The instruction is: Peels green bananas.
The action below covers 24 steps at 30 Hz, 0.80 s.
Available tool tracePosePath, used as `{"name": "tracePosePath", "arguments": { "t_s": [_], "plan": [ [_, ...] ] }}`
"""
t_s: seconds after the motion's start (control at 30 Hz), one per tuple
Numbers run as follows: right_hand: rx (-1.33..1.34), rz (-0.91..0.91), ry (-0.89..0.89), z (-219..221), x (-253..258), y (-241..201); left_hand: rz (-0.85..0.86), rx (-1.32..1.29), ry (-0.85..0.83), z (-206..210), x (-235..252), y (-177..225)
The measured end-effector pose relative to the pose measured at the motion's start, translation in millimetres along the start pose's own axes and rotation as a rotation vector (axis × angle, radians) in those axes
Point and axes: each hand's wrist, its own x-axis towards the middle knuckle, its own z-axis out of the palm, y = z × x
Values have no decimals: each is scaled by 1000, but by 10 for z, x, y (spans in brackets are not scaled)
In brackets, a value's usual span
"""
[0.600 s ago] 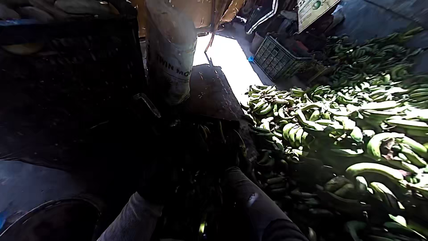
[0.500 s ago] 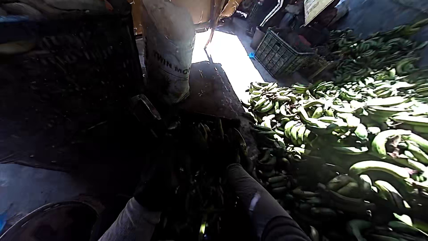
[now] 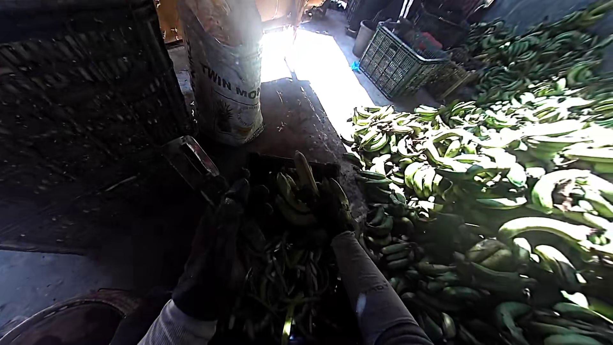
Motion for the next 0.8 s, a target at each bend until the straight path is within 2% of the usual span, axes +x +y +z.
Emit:
{"name": "tracePosePath", "arguments": {
  "t_s": [0.13,0.2,0.3,0.4,0.47,0.57,0.63,0.7,0.8],
  "plan": [
    [692,24,250,-120,-6,-85,-80,64,117,122,4,-3],
    [899,4,272,-222,-36,-174,-79,117,80,119,26,-30],
    [1006,-64,130,-357,-336,-318,-55,207,44,122,40,-86],
    [1112,-115,-133,-437,-798,-473,-107,209,50,269,128,-144],
    [1033,-83,-254,-423,-1100,-522,-210,196,-2,344,178,-227],
    [693,56,-281,-417,-1521,-658,-297,60,-206,317,211,-465],
    [403,147,-269,-466,-1643,-843,-241,119,-230,348,142,-612],
    [128,194,-244,-516,-1707,-860,-180,280,-187,497,-35,-694],
    [66,197,-154,-598,-1869,-735,-99,470,-223,596,-204,-823]
  ]
}}
